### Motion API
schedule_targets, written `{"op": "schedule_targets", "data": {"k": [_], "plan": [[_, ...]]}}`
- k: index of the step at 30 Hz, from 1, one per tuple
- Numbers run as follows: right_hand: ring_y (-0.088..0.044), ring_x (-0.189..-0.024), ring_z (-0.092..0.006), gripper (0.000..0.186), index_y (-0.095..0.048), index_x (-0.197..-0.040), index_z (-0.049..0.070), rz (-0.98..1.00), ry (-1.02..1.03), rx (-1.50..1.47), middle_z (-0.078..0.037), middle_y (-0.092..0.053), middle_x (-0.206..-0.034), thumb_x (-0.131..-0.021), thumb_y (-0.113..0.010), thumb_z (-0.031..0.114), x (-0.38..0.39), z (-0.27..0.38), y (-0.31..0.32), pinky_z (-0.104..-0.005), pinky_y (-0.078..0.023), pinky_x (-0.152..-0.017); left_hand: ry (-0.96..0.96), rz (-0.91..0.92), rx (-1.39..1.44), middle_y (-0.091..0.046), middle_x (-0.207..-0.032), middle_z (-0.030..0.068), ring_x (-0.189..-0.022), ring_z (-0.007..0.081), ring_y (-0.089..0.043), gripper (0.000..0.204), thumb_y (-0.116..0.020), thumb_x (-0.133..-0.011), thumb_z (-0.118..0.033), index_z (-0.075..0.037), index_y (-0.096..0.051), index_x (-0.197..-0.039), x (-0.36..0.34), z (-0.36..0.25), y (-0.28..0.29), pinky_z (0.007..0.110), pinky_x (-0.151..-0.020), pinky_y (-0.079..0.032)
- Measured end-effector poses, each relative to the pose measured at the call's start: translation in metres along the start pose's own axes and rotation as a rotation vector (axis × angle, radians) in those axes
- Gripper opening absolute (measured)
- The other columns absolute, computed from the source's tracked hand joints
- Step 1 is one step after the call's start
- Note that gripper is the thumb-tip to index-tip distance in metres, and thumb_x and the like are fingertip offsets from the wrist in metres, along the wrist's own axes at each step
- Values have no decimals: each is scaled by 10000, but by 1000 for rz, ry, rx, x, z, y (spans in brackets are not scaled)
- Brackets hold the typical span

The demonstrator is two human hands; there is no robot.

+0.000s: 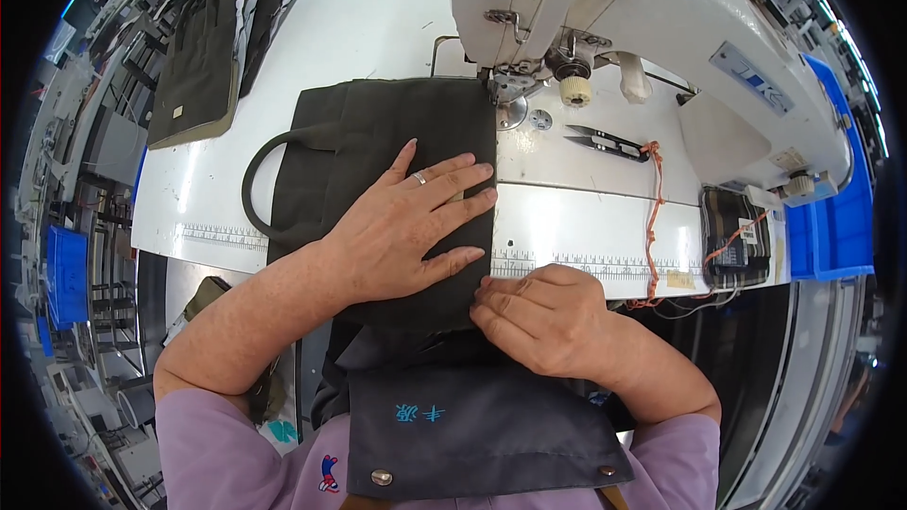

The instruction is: Sew the seams and components of a green fabric bag using an industrial sewing machine.

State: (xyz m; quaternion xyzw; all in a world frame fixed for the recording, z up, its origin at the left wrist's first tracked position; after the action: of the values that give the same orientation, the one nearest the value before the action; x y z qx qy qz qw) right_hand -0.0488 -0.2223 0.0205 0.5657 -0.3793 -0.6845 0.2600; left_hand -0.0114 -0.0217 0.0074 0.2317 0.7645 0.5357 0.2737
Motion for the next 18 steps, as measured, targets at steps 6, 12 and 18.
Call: {"op": "schedule_targets", "data": {"k": [6,12,18], "plan": [[-719,-840,-130,157,-707,-899,68,0,-34,-13,-23,-723,-891,-748,-698,110,-10,-25,-2,-267,-511,-654,-1,-47,-23,-447,-1548,158,-1460,355,-428,562,-701,-941,-370,-156,-565,-1442,-15,17,3,689,-1156,-314],[-668,-732,-143,158,-676,-864,79,18,-17,2,0,-651,-795,-716,-703,128,-18,-53,-8,-291,-495,-611,-10,-94,-59,-481,-1505,162,-1437,356,-451,532,-708,-937,-387,-178,-605,-1416,-33,39,3,686,-1160,-315],[-622,-648,-178,136,-565,-751,109,64,2,29,-12,-550,-690,-682,-670,160,-31,-79,-12,-331,-480,-557,-94,-174,-110,-587,-1382,141,-1322,323,-557,477,-730,-916,-361,-195,-673,-1360,-51,60,6,639,-1132,-364]]}}
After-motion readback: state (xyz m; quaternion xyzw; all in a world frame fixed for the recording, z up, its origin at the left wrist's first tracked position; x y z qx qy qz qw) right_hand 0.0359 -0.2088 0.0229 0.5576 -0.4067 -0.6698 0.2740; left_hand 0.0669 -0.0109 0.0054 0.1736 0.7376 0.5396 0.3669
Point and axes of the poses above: each hand's wrist, its own x-axis away from the middle knuckle, its own y-axis out of the back of the hand, z = x × y, the point moved 3 cm from there along -x, towards the middle knuckle
